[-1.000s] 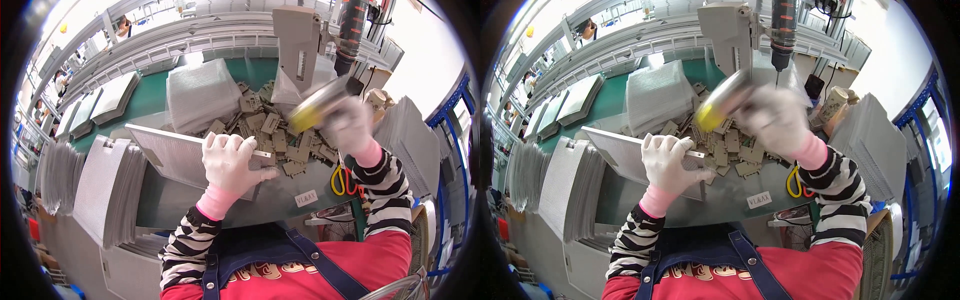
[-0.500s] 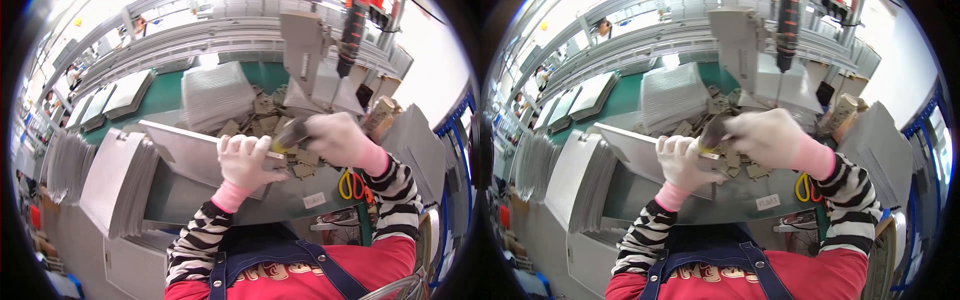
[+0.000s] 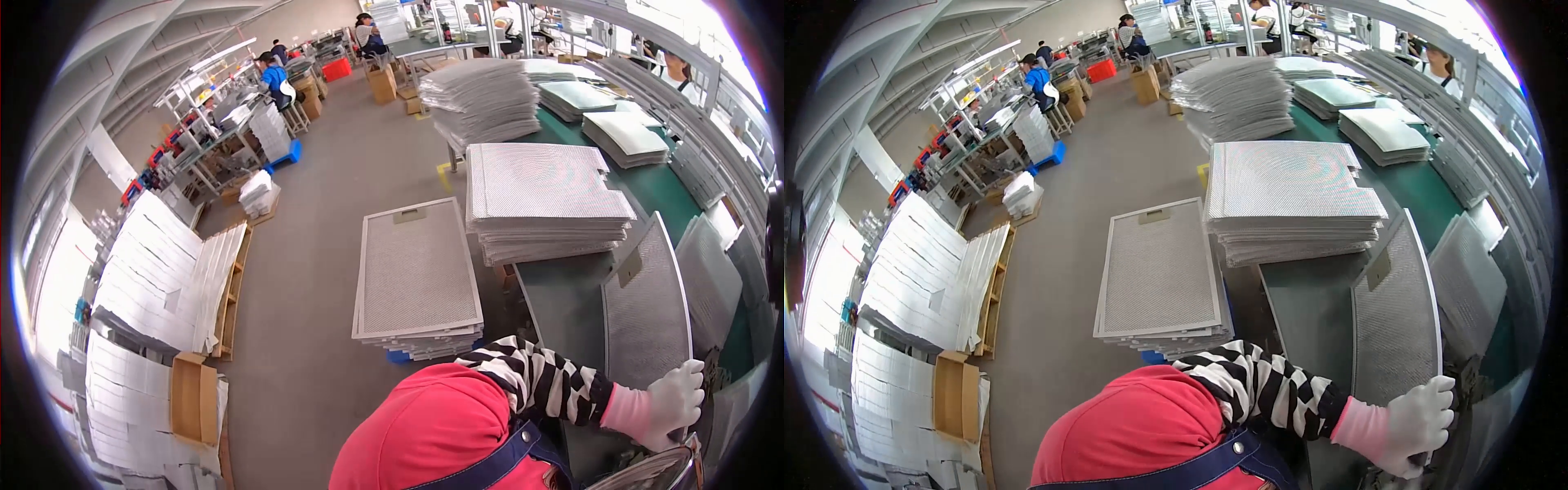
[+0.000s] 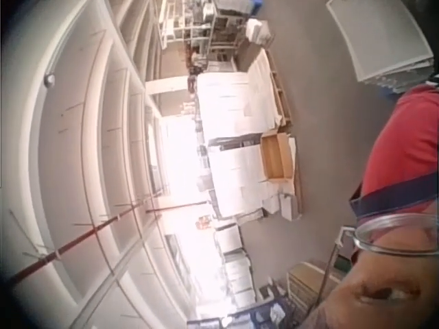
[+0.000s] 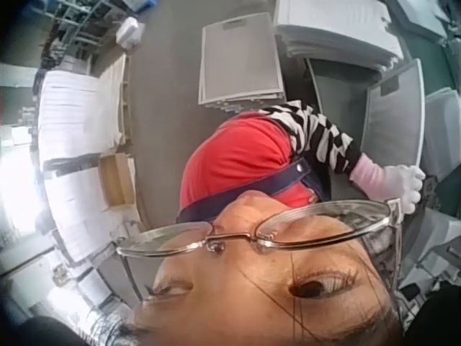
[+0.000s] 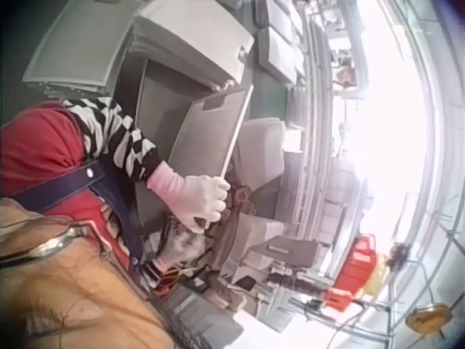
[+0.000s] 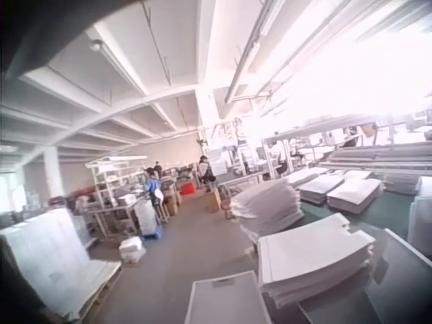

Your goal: Assemble mesh filters by attaching frames and handles using various tools at a manufacturing workstation.

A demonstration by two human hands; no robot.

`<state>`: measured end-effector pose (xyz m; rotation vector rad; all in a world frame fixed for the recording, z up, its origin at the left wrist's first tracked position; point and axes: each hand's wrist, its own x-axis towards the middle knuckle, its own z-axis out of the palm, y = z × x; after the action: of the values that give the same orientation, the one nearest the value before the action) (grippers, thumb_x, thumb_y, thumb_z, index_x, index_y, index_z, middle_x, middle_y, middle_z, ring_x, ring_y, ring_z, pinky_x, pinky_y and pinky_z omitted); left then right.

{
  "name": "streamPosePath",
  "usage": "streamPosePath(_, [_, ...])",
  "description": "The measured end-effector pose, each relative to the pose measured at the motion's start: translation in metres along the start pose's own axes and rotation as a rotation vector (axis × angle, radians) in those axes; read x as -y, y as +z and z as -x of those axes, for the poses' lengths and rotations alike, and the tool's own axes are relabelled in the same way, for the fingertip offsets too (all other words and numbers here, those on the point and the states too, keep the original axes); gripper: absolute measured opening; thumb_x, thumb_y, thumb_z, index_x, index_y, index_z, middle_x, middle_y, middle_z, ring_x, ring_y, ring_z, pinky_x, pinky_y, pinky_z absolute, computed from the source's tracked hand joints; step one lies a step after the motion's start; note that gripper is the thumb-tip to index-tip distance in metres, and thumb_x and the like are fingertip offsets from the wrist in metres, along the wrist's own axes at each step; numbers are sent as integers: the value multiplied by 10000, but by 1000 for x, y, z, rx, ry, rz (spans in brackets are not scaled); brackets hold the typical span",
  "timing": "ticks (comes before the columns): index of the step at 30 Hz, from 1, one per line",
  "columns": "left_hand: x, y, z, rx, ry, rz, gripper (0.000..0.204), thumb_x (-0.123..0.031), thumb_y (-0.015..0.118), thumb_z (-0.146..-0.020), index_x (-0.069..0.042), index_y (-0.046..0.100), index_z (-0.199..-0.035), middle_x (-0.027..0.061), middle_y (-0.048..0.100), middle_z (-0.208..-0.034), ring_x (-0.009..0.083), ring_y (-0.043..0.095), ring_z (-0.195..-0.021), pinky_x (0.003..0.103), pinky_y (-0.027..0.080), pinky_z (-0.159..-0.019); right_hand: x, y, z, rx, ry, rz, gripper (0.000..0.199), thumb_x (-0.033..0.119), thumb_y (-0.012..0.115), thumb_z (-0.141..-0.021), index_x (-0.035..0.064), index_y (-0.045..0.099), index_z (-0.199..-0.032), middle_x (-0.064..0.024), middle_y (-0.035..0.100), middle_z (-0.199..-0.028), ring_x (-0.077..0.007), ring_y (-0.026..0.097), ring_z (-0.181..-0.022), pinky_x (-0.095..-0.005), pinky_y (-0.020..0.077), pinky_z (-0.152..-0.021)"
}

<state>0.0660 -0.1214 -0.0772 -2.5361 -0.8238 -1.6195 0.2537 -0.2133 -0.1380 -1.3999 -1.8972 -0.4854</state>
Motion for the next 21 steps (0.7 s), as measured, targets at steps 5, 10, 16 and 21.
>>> streamPosePath(5, [24, 16, 6, 77, 8, -60, 528, -582, 681, -462, -94, 638, -659, 54, 564, -733, 249, 512, -800, 430, 275, -961, 66, 16, -130, -135, 44, -304, 346, 153, 624, -818, -51, 536, -1084, -145, 603, -968, -301, 568, -937, -454, 442, -865])
streamPosePath(10, [19, 23, 1, 39, 37, -95, 495, -569, 670, -451, -111, 631, -634, 50, 558, -719, 250, 510, -779, 416, 288, -935, 127, 20, -214, -89, -106, -672, 380, 168, 627, -819, -52, 521, -1111, -152, 596, -1002, -300, 562, -959, -452, 433, -887])
streamPosePath(16, [15, 24, 2, -23, 36, -40, 457, -533, 661, -435, -107, 614, -595, 55, 539, -682, 251, 497, -727, 415, 322, -873, 179, 32, -270, 11, -260, -1099, 421, 186, 630, -820, -52, 504, -1144, -160, 587, -1043, -300, 555, -986, -450, 422, -914])
streamPosePath(21, [-19, 11, -16, -20, 81, 66, 406, -497, 652, -453, -107, 599, -553, 58, 547, -655, 254, 506, -708, 392, 370, -777, 152, 37, -300, 52, -260, -1252, 455, 201, 633, -821, -52, 489, -1171, -166, 579, -1077, -300, 549, -1008, -448, 413, -937])
